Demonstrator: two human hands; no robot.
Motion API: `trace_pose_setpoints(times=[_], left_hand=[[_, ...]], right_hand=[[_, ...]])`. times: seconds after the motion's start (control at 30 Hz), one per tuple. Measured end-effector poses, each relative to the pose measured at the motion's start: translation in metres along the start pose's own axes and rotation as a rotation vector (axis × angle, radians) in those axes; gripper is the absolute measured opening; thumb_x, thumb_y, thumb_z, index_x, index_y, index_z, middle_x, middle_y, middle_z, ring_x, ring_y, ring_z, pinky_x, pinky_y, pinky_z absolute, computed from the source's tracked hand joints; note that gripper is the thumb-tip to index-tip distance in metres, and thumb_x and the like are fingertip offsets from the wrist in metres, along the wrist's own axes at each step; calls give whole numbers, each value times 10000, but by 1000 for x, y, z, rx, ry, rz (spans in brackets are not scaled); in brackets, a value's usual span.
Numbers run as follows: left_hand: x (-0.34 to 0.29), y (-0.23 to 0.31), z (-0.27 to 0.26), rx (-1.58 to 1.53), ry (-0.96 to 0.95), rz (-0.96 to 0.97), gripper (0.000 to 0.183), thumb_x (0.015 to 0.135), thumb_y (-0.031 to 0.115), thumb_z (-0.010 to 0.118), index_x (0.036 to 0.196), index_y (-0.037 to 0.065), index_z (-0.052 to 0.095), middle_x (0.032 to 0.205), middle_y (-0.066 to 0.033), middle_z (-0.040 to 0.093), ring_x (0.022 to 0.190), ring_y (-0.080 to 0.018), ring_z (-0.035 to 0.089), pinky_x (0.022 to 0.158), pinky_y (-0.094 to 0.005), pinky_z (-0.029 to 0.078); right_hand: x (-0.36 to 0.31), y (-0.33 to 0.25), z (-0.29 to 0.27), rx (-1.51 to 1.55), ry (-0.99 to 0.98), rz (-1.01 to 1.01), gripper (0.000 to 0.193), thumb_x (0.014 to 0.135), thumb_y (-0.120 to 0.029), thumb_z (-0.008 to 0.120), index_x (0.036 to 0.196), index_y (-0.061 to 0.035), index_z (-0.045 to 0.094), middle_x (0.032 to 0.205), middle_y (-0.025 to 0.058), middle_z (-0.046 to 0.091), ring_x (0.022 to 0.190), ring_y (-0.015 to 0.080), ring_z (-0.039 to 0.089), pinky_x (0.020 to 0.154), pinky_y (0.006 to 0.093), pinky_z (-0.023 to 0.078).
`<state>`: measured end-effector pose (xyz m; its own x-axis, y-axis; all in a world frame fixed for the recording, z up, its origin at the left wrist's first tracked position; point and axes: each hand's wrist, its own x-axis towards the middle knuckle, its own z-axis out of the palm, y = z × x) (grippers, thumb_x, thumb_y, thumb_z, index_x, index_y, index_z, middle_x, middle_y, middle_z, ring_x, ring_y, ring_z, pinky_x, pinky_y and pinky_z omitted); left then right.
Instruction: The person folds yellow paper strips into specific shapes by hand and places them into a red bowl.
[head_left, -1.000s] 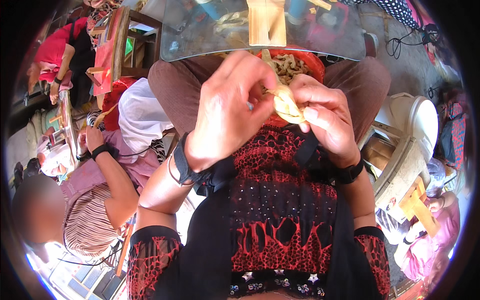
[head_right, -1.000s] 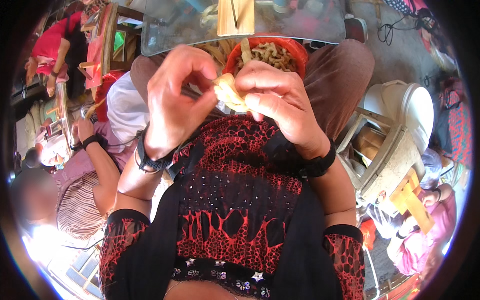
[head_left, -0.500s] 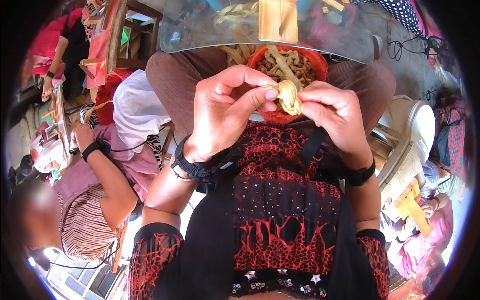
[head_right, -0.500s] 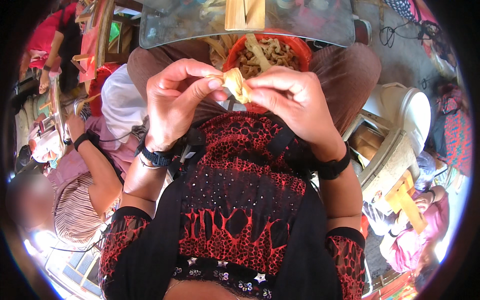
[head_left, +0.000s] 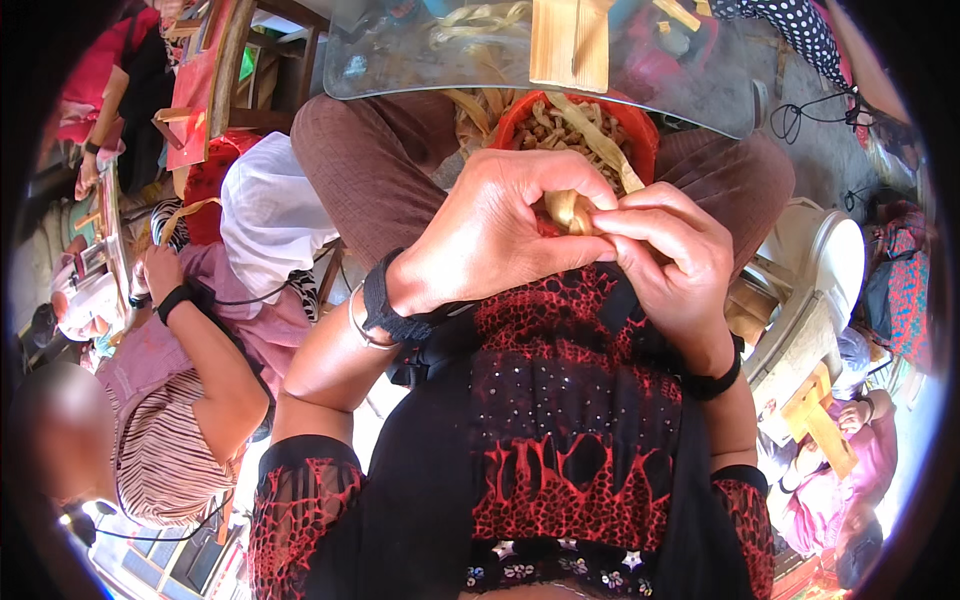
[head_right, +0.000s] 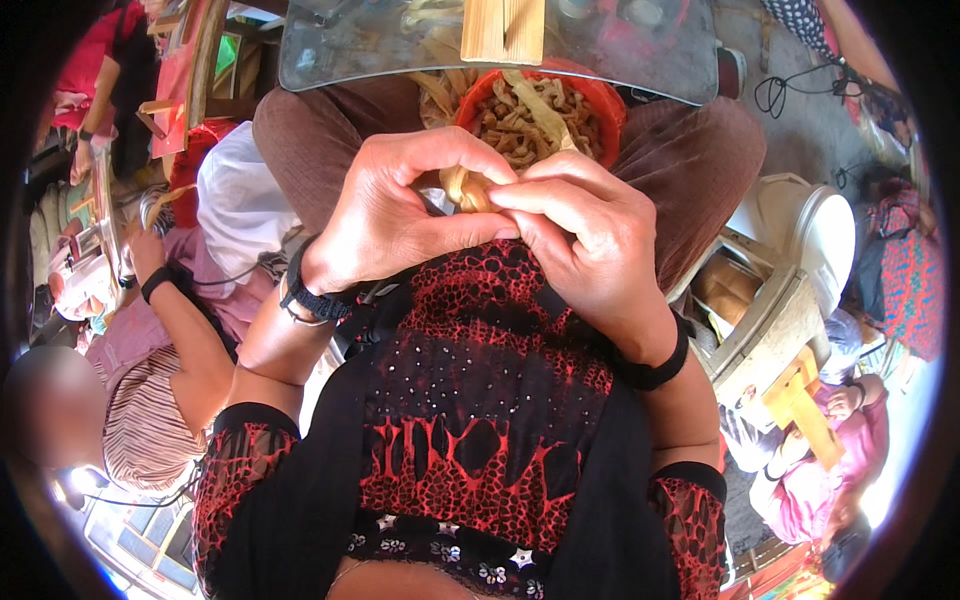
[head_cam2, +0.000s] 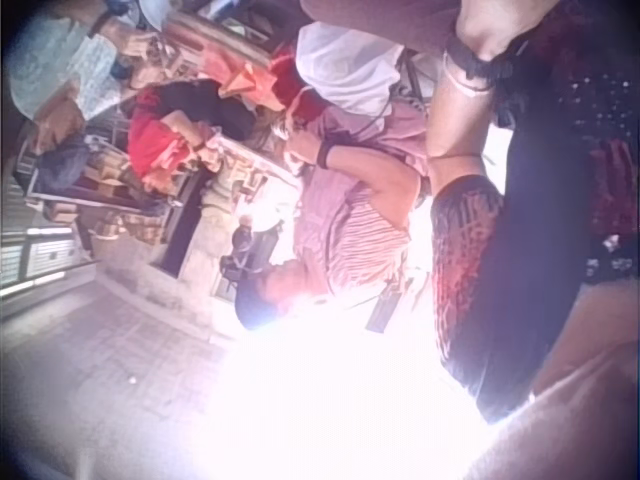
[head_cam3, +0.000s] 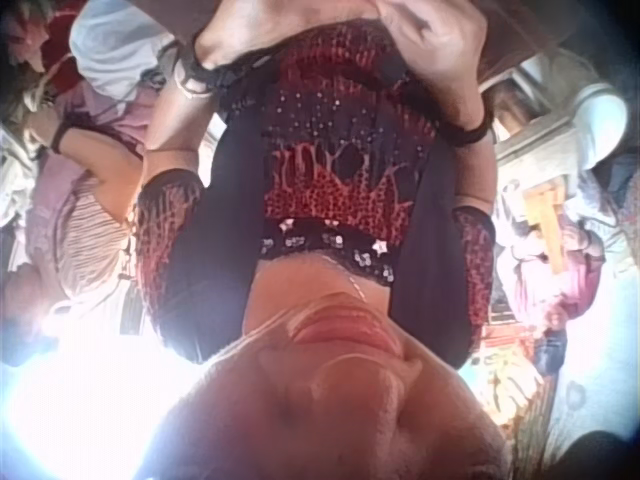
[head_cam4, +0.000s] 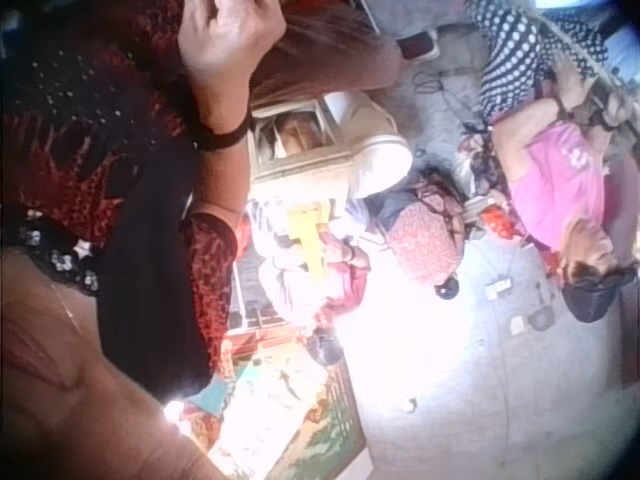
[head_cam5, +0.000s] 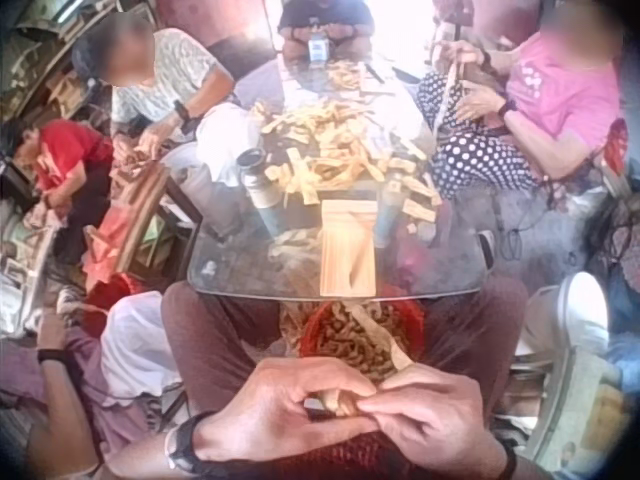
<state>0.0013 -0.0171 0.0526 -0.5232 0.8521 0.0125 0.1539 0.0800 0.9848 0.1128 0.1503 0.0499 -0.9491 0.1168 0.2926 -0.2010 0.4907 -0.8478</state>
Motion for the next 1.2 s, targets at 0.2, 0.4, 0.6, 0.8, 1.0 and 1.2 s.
trace_pose_setpoints(times=[0.2,0.4,0.6,0.8,1.0,1.2], left_hand=[[-6,-3,-3,17,53,9,197,743,-70,739,889,32,654,829,-9,644,754,-60,599,669,-218,485],[7,-6,-8,83,-50,125,173,776,-50,733,886,38,633,845,-4,616,783,-56,578,659,-224,462],[-6,-20,-15,-170,-184,-59,141,821,-42,707,870,32,598,921,-25,612,785,-61,550,661,-208,437],[10,-2,-24,-687,-329,-640,175,849,121,731,977,19,671,771,-18,672,582,-28,548,505,-167,422],[17,-2,-36,-644,-179,-688,128,828,122,755,867,21,685,710,2,647,567,-31,549,482,-167,412],[35,-11,-49,-555,-72,-564,92,842,88,729,884,17,688,708,-22,660,530,-27,532,465,-145,394]], right_hand=[[-11,7,-18,-14,-13,126,107,811,11,694,918,12,682,826,105,670,730,186,654,638,265,502],[0,13,-7,190,-242,342,112,869,-93,659,927,2,671,764,100,637,663,204,618,593,293,474],[2,16,-6,-31,-213,80,88,808,-84,710,860,-20,681,707,104,594,612,258,587,537,327,451],[18,21,2,-56,-204,-31,214,740,-104,762,939,-79,688,695,57,554,585,235,585,509,336,455],[27,31,-11,-79,-243,-114,226,741,-96,756,948,-71,668,670,48,516,535,215,547,456,331,423],[48,46,-20,-137,-262,-109,208,757,-97,751,946,-64,669,683,65,550,538,230,546,463,333,426]])
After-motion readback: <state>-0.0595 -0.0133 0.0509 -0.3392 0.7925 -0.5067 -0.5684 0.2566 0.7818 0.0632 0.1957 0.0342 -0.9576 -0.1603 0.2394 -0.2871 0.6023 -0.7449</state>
